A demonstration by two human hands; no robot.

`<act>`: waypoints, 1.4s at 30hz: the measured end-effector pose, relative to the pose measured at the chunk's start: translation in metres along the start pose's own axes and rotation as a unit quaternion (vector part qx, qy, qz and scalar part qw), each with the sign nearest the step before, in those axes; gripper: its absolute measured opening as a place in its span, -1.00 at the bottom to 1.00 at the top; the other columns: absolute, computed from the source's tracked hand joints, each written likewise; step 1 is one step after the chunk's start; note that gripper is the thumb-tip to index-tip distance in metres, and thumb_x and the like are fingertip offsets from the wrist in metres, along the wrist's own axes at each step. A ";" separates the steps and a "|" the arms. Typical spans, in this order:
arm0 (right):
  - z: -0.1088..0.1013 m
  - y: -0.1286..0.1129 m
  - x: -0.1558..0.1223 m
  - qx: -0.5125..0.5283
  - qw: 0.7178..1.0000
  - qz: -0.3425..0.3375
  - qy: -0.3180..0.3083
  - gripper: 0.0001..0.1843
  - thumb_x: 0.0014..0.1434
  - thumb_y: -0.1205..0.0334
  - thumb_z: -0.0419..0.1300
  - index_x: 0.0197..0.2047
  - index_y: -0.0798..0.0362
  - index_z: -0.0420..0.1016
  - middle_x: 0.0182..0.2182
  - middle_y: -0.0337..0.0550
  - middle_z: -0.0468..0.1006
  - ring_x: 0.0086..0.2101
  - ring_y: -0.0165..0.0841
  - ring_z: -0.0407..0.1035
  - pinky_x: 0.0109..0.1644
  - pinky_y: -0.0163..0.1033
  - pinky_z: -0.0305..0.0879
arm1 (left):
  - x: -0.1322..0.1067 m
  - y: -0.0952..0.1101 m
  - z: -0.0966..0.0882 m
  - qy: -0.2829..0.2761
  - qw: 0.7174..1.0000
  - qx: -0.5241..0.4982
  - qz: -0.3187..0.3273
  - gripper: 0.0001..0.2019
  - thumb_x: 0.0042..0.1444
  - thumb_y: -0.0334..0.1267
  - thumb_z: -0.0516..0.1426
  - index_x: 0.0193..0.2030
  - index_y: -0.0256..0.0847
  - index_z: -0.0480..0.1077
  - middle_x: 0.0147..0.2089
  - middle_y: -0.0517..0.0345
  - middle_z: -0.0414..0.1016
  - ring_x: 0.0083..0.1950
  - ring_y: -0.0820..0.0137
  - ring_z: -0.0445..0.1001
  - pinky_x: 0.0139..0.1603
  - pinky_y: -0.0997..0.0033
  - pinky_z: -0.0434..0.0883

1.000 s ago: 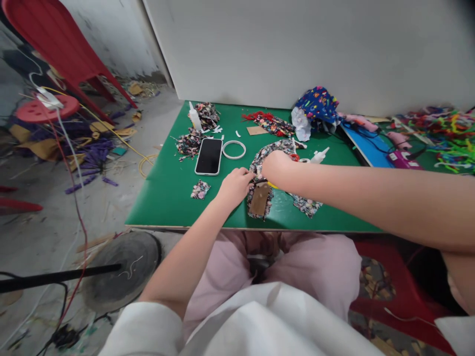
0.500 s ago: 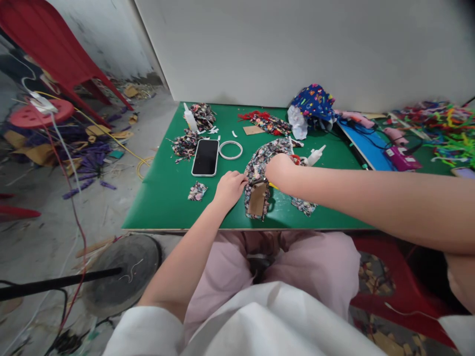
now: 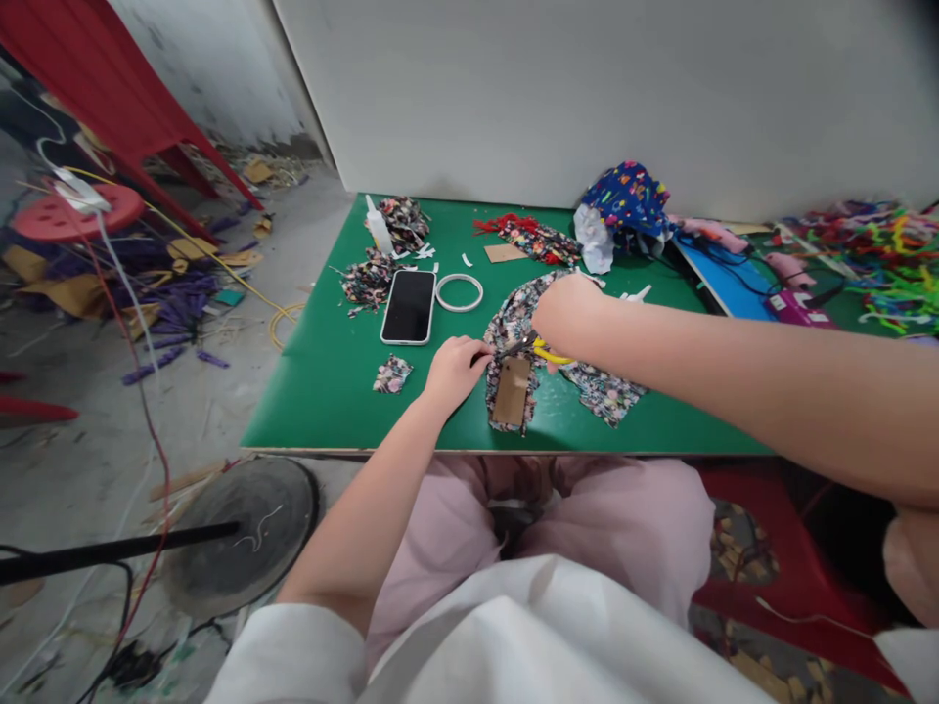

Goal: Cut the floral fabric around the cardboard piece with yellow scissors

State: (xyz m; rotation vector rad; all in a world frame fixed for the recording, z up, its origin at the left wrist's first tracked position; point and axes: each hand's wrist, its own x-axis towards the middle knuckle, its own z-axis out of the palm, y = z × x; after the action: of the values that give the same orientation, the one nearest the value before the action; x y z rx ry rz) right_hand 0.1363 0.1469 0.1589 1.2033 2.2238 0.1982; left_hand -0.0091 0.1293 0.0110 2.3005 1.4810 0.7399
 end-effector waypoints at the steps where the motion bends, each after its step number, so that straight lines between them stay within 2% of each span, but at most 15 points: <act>1: 0.000 0.000 0.000 -0.015 1.000 0.001 -0.017 -0.71 -0.19 0.15 0.37 -0.45 0.21 0.52 -0.29 0.13 0.55 -0.13 0.00 0.40 -0.15 -0.03 0.33 | 0.000 0.000 0.000 0.001 1.000 -0.004 0.000 -0.87 0.13 -0.28 0.08 -0.26 -0.20 0.44 -0.24 0.14 0.50 -0.16 0.36 0.38 -0.06 0.36 0.30; 3: -0.001 -0.003 0.000 -0.051 0.997 0.004 -0.058 -0.67 -0.20 0.11 0.37 -0.42 0.20 0.52 -0.28 0.12 0.54 -0.10 0.00 0.38 -0.12 -0.03 0.31 | 0.000 -0.001 0.000 0.004 1.000 -0.010 -0.002 -0.88 0.12 -0.28 0.09 -0.26 -0.20 0.45 -0.24 0.14 0.51 -0.17 0.36 0.39 -0.07 0.36 0.30; 5: -0.001 -0.006 0.000 -0.048 0.998 -0.002 -0.047 -0.70 -0.21 0.13 0.38 -0.45 0.19 0.51 -0.30 0.12 0.54 -0.11 0.02 0.38 -0.11 0.00 0.29 | 0.000 -0.001 0.001 0.004 1.000 -0.015 -0.001 -0.88 0.11 -0.27 0.10 -0.26 -0.18 0.45 -0.24 0.15 0.51 -0.17 0.36 0.39 -0.08 0.35 0.30; 8: 0.003 -0.010 0.002 -0.010 1.000 0.001 -0.027 -0.76 -0.25 0.23 0.40 -0.62 0.18 0.43 -0.38 0.08 0.54 -0.17 0.03 0.42 -0.17 0.02 0.30 | 0.000 -0.001 0.001 -0.001 1.000 -0.022 0.005 -0.88 0.10 -0.27 0.11 -0.27 -0.17 0.46 -0.25 0.17 0.52 -0.17 0.36 0.40 -0.09 0.36 0.31; 10: 0.009 -0.011 0.006 0.020 1.000 0.009 -0.008 -0.67 -0.28 0.20 0.41 -0.73 0.15 0.34 -0.47 0.03 0.51 -0.23 0.02 0.43 -0.23 0.02 0.31 | 0.000 -0.002 0.001 -0.001 1.000 -0.025 0.008 -0.88 0.10 -0.27 0.11 -0.27 -0.18 0.46 -0.26 0.16 0.52 -0.18 0.35 0.40 -0.09 0.35 0.30; 12: 0.017 -0.010 0.012 0.040 0.999 0.006 0.025 -0.58 -0.28 0.09 0.41 -0.78 0.13 0.28 -0.54 -0.01 0.48 -0.26 -0.02 0.43 -0.24 0.01 0.31 | 0.000 -0.002 0.001 0.001 1.000 -0.027 0.008 -0.88 0.10 -0.27 0.11 -0.27 -0.18 0.46 -0.26 0.16 0.52 -0.18 0.35 0.40 -0.09 0.34 0.30; 15: 0.027 -0.008 0.022 0.091 0.993 0.005 0.080 -0.54 -0.19 -0.06 0.33 -0.77 0.10 0.29 -0.58 -0.04 0.44 -0.23 -0.08 0.42 -0.19 -0.01 0.29 | 0.000 -0.002 0.001 0.004 1.000 -0.030 0.009 -0.88 0.10 -0.27 0.11 -0.27 -0.18 0.46 -0.27 0.16 0.53 -0.18 0.35 0.40 -0.11 0.35 0.30; 18: 0.028 -0.009 0.027 0.178 0.978 0.039 0.101 -0.53 -0.10 -0.04 0.29 -0.77 0.09 0.29 -0.61 -0.05 0.40 -0.18 -0.08 0.41 -0.12 0.00 0.24 | 0.000 -0.003 0.002 0.005 0.999 -0.034 0.009 -0.88 0.10 -0.28 0.11 -0.27 -0.18 0.46 -0.27 0.17 0.53 -0.19 0.35 0.41 -0.12 0.36 0.31; 20: 0.025 -0.010 0.025 0.178 0.980 0.039 0.080 -0.53 -0.12 0.00 0.32 -0.79 0.10 0.26 -0.60 -0.04 0.40 -0.16 -0.04 0.40 -0.10 0.03 0.23 | 0.000 -0.003 0.002 0.006 0.999 -0.036 0.008 -0.88 0.10 -0.28 0.11 -0.27 -0.18 0.46 -0.27 0.17 0.53 -0.20 0.35 0.41 -0.14 0.36 0.31; 24: 0.016 -0.017 0.017 0.027 0.999 -0.019 0.028 -0.63 -0.30 0.16 0.42 -0.76 0.10 0.30 -0.49 -0.02 0.47 -0.19 -0.04 0.40 -0.15 0.03 0.25 | 0.000 -0.003 0.002 0.005 0.999 -0.036 0.004 -0.88 0.10 -0.28 0.11 -0.27 -0.18 0.46 -0.28 0.17 0.54 -0.21 0.34 0.42 -0.15 0.36 0.31; 28: 0.011 -0.026 0.013 -0.049 0.999 -0.006 -0.009 -0.85 -0.19 0.40 0.33 -0.65 0.12 0.43 -0.45 -0.02 0.51 -0.29 -0.14 0.42 -0.28 -0.04 0.28 | 0.000 -0.003 0.002 0.001 0.999 -0.034 0.004 -0.87 0.10 -0.27 0.11 -0.26 -0.19 0.47 -0.28 0.15 0.54 -0.22 0.34 0.42 -0.16 0.36 0.31; 32: 0.001 -0.036 0.014 -0.043 0.999 -0.008 -0.028 -0.92 -0.18 0.48 0.27 -0.56 0.14 0.50 -0.40 0.00 0.51 -0.26 -0.10 0.42 -0.27 -0.01 0.29 | 0.001 -0.003 0.002 -0.006 1.000 -0.030 0.007 -0.86 0.09 -0.26 0.11 -0.26 -0.18 0.47 -0.28 0.15 0.54 -0.23 0.33 0.42 -0.18 0.35 0.30; 38: -0.011 -0.045 0.013 0.038 0.998 0.029 -0.037 -0.91 -0.16 0.49 0.25 -0.61 0.16 0.48 -0.43 -0.02 0.51 -0.18 -0.04 0.41 -0.14 0.08 0.26 | 0.001 -0.003 -0.001 -0.014 0.999 -0.028 0.012 -0.86 0.10 -0.25 0.10 -0.28 -0.20 0.48 -0.30 0.14 0.54 -0.24 0.32 0.42 -0.21 0.36 0.30; 40: -0.012 -0.043 0.009 0.042 0.999 0.023 -0.026 -0.90 -0.12 0.50 0.22 -0.56 0.15 0.51 -0.39 -0.02 0.53 -0.17 -0.07 0.41 -0.12 0.06 0.26 | 0.001 -0.002 -0.001 -0.011 0.999 -0.031 0.009 -0.86 0.09 -0.26 0.11 -0.27 -0.19 0.48 -0.28 0.14 0.54 -0.23 0.32 0.42 -0.19 0.36 0.31; 42: -0.013 -0.038 0.001 0.011 0.999 0.003 -0.044 -0.90 -0.12 0.48 0.24 -0.49 0.13 0.54 -0.33 -0.01 0.54 -0.17 -0.10 0.40 -0.15 0.00 0.27 | 0.000 -0.002 0.000 -0.009 0.999 -0.034 0.005 -0.87 0.10 -0.26 0.11 -0.26 -0.18 0.47 -0.27 0.17 0.55 -0.21 0.33 0.43 -0.16 0.37 0.32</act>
State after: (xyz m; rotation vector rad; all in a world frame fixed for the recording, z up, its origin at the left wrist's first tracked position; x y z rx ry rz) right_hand 0.1011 0.1278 0.1539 1.2070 2.1533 0.1204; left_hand -0.0105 0.1302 0.0101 2.2597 1.4154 0.7600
